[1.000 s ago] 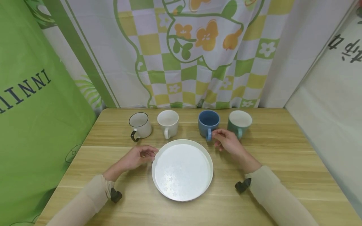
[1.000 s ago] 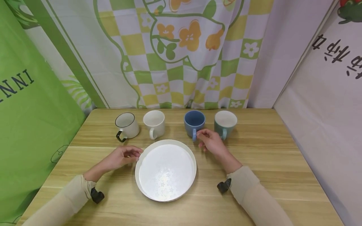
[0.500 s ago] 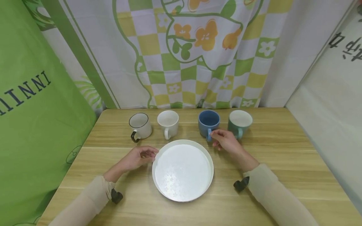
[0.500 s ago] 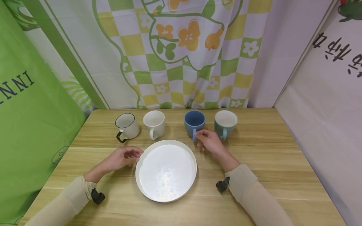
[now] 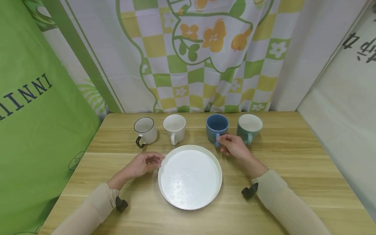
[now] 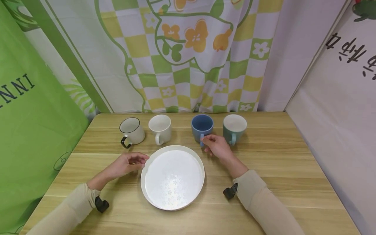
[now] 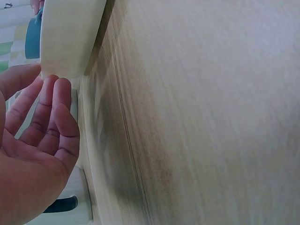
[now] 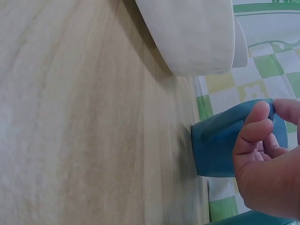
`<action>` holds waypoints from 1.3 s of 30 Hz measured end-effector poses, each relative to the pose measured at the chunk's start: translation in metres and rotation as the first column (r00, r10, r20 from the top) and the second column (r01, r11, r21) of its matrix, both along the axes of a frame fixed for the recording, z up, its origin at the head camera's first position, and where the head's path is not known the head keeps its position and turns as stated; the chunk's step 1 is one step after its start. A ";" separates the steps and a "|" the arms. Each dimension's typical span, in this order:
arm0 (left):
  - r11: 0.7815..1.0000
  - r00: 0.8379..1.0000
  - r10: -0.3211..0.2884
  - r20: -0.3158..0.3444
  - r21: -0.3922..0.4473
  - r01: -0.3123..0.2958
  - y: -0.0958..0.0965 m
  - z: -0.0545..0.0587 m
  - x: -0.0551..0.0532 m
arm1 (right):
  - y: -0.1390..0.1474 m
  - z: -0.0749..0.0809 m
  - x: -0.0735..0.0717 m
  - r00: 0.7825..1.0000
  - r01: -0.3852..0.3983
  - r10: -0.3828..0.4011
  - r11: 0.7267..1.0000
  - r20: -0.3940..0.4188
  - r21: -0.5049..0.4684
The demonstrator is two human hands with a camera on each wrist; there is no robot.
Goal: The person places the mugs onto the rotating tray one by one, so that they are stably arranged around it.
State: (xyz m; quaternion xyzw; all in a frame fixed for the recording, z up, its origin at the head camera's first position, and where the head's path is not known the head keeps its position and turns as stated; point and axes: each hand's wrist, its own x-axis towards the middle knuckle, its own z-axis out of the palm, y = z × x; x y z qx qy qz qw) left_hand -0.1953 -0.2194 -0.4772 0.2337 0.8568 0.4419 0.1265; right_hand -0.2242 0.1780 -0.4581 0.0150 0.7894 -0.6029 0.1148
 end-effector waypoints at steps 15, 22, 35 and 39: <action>1.000 0.999 0.015 0.045 0.005 -0.015 0.001 0.004 0.001 | -0.004 0.002 -0.002 0.999 0.033 -0.033 0.999 0.029 -0.005; 1.000 0.997 0.025 0.072 -0.003 -0.025 0.001 0.005 0.002 | -0.005 0.000 -0.003 0.997 0.056 -0.055 0.998 0.046 -0.018; 1.000 0.996 0.023 0.082 0.006 -0.023 -0.001 0.000 0.000 | 0.000 -0.009 -0.007 0.997 0.072 -0.070 0.995 0.037 -0.068; 1.000 0.996 0.024 0.081 0.008 -0.024 -0.001 -0.001 0.000 | 0.001 -0.010 -0.008 0.997 0.074 -0.071 0.993 0.035 -0.090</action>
